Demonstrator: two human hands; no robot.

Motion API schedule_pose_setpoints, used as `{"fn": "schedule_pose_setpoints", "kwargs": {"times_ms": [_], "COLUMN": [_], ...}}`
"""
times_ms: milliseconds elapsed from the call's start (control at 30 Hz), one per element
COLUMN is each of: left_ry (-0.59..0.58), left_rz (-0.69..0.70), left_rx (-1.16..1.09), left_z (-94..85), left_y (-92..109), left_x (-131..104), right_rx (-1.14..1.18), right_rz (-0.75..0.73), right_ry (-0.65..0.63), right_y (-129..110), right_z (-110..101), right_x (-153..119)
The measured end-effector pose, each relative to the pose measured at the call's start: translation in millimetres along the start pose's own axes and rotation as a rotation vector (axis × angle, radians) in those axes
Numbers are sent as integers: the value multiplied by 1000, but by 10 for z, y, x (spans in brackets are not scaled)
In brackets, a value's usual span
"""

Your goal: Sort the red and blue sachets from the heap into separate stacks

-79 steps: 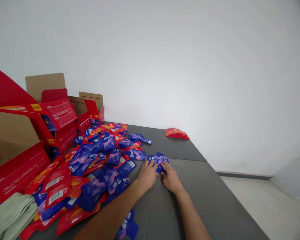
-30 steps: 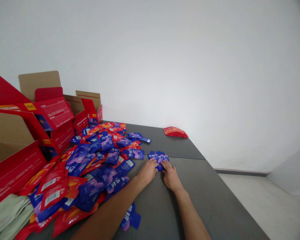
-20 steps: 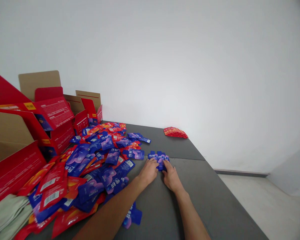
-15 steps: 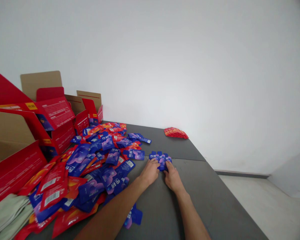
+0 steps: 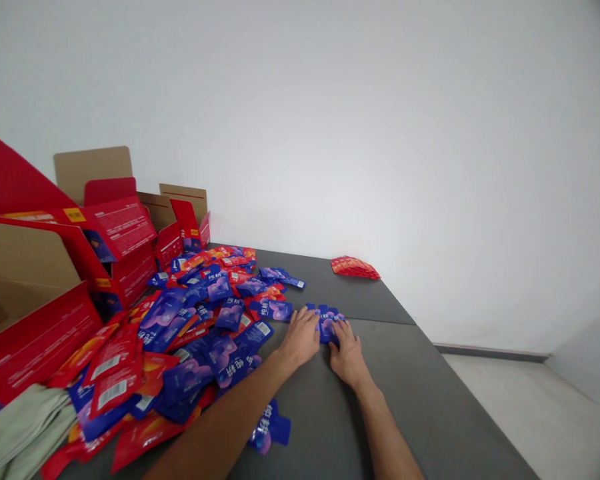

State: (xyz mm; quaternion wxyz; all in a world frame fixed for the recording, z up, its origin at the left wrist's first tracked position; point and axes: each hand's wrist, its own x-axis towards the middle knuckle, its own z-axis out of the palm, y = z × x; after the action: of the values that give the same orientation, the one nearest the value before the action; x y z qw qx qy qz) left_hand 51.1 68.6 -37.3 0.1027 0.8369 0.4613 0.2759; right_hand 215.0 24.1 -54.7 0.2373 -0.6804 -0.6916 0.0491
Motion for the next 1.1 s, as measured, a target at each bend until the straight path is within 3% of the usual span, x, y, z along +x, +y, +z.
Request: {"fn": "schedule_pose_setpoints", "kwargs": {"times_ms": [167, 333, 467, 567, 733, 833, 900, 967, 1100], "left_ry": [-9, -87, -76, 23, 236, 256, 231, 233, 377], "left_rz": [-165, -224, -157, -73, -41, -13, 32, 49, -112], "left_rx": [184, 228, 231, 186, 82, -10, -98, -234, -658], "left_z": [-225, -264, -366, -516, -682, -693, -686, -677, -693], "left_y": [-436, -727, -699, -619, -504, -473, -465, -461, -457], "left_x": [105, -3, -117, -222, -458, -565, -594, -585, -511], "right_rx": [15, 68, 147, 273, 657, 1038, 1225, 1322, 1303], "right_rz": [-74, -196, -272, -267, 22, 150, 171, 185, 192], "right_ry": [113, 189, 240, 232, 105, -126, -188, -166, -87], "right_y": [-146, -255, -372, -544, -945, -1140, -1211, -1234, -1208], "right_z": [1, 97, 75, -30, -174, -146, -99, -56, -14], "right_x": [-5, -18, -44, -53, -54, -78, -95, -109, -158]}}
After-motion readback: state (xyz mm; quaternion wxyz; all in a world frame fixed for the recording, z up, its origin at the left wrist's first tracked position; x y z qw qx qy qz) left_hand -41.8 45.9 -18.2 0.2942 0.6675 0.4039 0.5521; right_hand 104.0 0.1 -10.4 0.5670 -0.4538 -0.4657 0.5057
